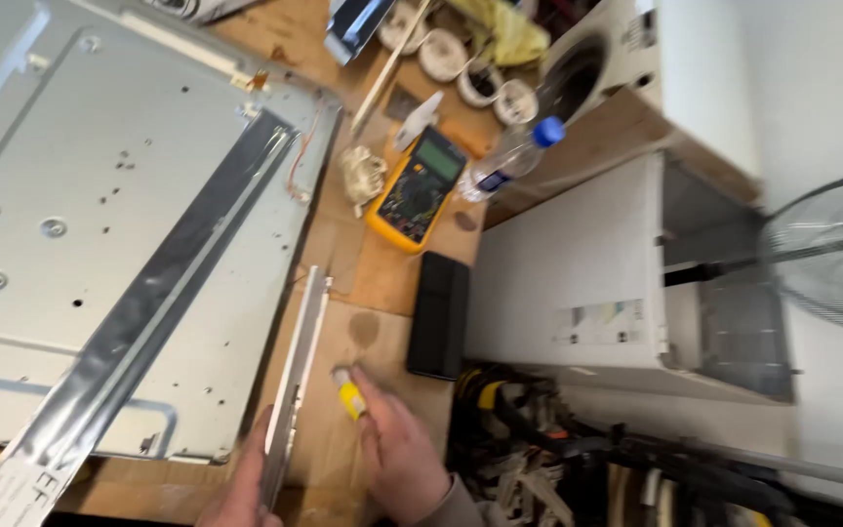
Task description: The person uses a yellow utility knife to scrape a long, thin metal strip placed on a wooden workbench. The person holds the strip with one hand and scrapes along its length with the other, removing material from the surface.
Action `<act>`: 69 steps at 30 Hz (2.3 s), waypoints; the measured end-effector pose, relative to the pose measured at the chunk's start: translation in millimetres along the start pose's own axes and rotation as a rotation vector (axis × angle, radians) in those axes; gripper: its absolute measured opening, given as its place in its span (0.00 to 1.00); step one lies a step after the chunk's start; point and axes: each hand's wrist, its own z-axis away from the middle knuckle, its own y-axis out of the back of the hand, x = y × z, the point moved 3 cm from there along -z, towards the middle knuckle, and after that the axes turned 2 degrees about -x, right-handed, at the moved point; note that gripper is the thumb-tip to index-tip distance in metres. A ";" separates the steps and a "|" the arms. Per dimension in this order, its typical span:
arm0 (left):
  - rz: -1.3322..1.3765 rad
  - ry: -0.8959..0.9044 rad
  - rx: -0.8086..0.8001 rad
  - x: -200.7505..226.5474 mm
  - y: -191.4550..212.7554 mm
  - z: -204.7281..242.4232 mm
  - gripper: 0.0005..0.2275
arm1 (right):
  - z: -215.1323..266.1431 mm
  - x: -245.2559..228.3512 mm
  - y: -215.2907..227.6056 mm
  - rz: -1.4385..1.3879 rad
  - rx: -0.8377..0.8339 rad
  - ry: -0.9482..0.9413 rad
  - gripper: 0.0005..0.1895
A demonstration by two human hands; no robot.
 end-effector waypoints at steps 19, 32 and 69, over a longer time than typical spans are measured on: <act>1.222 -0.191 -0.265 -101.2 -101.7 -79.4 0.28 | -52.0 -11.2 -12.2 0.329 -0.058 -0.187 0.27; 0.467 -0.622 0.047 -41.8 -48.7 -8.1 0.36 | -54.1 -8.3 -12.2 0.339 -0.096 -0.148 0.28; 0.199 -0.202 0.141 32.3 16.3 99.6 0.44 | -39.3 -7.4 -18.2 0.304 -0.163 -0.118 0.30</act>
